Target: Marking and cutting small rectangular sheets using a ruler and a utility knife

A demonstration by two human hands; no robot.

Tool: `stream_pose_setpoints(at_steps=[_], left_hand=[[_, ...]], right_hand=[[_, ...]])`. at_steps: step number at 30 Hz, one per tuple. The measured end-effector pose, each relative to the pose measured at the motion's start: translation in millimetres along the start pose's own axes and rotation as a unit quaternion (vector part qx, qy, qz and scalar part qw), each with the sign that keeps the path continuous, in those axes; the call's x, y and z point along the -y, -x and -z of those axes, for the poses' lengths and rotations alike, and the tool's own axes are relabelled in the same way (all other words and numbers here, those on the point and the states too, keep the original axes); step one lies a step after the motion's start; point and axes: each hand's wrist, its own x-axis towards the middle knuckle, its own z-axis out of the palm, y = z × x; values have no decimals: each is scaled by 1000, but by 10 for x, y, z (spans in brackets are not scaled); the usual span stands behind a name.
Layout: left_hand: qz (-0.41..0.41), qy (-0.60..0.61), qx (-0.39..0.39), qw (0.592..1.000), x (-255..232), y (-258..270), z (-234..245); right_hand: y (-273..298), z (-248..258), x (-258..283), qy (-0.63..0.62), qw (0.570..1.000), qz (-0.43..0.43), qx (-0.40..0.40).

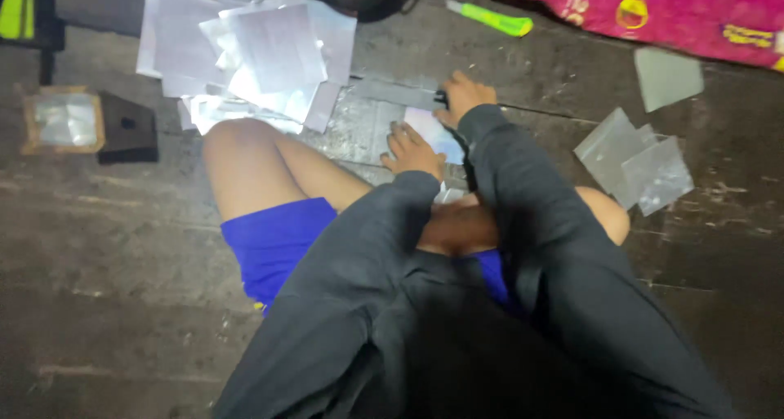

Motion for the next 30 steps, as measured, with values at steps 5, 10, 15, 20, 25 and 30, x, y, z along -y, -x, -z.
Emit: stream_pose_setpoints(at_steps=[5,10,15,20,25,30], left_hand=[[-4,15,-124,992,-60,-159,-252],[37,73,-68,994,-77,-83,251],[63,206,11,976,285,-579,-254],[105,271,-2,957,712,-795,-727],[205,628,45,750,382,-8,-272],[209,639,114,732,125,-93,-258]], right_hand=[[296,58,-67,24,1000,-7,16],[655,45,-535,-105,988,-102,-40],[189,-1170,-966,-338,876,-331,-94],[318,-818,-573,-350,896,-252,-105],[217,-560,-753,-355,900,-205,-146],[453,-237,-468,-309,926,-193,-102]])
